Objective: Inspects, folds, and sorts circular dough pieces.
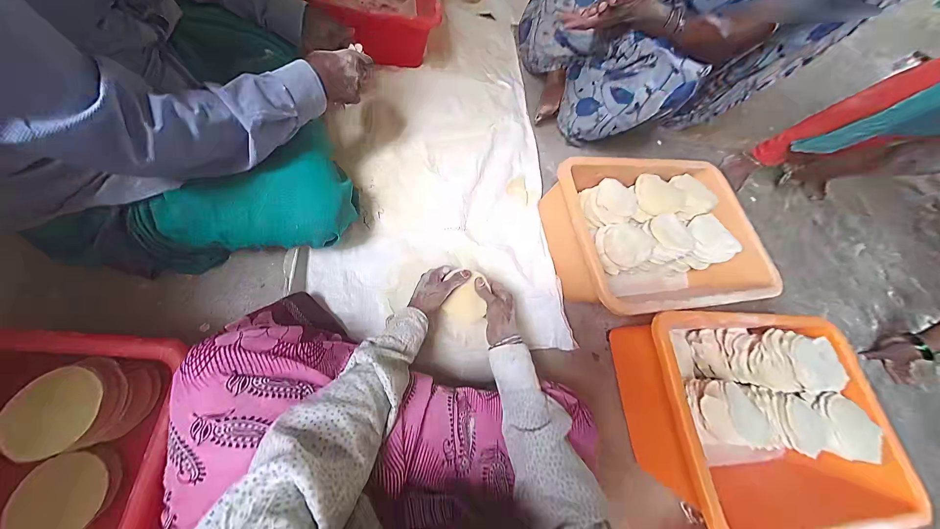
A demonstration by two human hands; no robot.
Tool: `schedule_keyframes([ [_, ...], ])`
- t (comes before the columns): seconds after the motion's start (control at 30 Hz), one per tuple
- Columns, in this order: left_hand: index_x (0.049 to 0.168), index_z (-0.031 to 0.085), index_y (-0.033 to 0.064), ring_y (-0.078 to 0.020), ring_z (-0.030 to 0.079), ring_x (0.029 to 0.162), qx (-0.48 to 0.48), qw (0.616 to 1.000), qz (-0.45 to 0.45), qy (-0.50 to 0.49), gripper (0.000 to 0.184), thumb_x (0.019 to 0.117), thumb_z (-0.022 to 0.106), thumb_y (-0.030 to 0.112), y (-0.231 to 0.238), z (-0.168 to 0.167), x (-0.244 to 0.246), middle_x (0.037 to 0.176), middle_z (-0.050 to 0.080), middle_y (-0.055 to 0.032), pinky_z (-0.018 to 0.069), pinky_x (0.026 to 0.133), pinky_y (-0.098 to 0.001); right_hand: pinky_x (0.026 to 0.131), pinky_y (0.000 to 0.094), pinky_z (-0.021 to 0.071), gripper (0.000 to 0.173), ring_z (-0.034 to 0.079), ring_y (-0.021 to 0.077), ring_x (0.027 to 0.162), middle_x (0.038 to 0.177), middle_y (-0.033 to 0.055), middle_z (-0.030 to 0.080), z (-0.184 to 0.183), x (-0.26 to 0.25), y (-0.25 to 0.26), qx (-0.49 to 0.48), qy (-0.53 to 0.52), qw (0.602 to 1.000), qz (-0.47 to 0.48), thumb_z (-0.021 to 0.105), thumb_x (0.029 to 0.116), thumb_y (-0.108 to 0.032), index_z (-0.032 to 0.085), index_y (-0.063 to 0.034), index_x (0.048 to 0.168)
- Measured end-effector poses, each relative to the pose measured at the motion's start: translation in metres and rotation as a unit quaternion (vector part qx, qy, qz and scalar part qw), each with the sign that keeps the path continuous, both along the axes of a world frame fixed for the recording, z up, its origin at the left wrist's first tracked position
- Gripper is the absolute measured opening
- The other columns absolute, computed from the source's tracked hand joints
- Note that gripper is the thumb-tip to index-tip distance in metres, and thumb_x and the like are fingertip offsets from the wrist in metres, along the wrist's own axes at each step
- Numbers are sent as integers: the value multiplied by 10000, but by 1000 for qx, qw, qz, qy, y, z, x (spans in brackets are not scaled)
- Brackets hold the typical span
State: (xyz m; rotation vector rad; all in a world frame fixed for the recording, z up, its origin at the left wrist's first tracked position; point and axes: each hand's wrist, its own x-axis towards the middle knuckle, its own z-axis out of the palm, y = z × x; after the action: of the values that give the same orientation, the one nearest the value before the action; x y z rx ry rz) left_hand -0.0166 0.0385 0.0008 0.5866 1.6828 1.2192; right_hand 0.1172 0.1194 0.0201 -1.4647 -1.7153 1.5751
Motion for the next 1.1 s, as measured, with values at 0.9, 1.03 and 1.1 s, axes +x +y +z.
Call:
schedule_keyframes([
  [0.9, 1078, 583, -20, -157, 625, 623, 26, 996, 60, -54, 264, 1024, 627, 235, -146, 197, -29, 836, 629, -113, 570, 592, -316, 726, 373, 608, 312, 716, 241, 889, 1064, 151, 697, 157, -26, -87, -295, 169, 930, 141, 407, 1099, -242, 569, -27, 1258],
  [1.03, 1055, 593, -15, -139, 626, 593, 63, 989, 129, -43, 243, 1019, 629, 222, -213, 224, -57, 815, 642, -99, 561, 553, -286, 798, 402, 620, 280, 726, 248, 930, 1078, 146, 702, 195, -68, -126, -271, 176, 907, 270, 394, 1075, -172, 559, -36, 1255],
  [1.1, 1037, 583, -19, -138, 629, 586, 76, 983, 167, -25, 237, 1021, 625, 214, -257, 234, -75, 799, 640, -103, 563, 544, -281, 818, 392, 625, 261, 732, 222, 948, 1089, 113, 711, 209, -98, -156, -241, 167, 891, 346, 416, 1058, -153, 562, -61, 1253],
])
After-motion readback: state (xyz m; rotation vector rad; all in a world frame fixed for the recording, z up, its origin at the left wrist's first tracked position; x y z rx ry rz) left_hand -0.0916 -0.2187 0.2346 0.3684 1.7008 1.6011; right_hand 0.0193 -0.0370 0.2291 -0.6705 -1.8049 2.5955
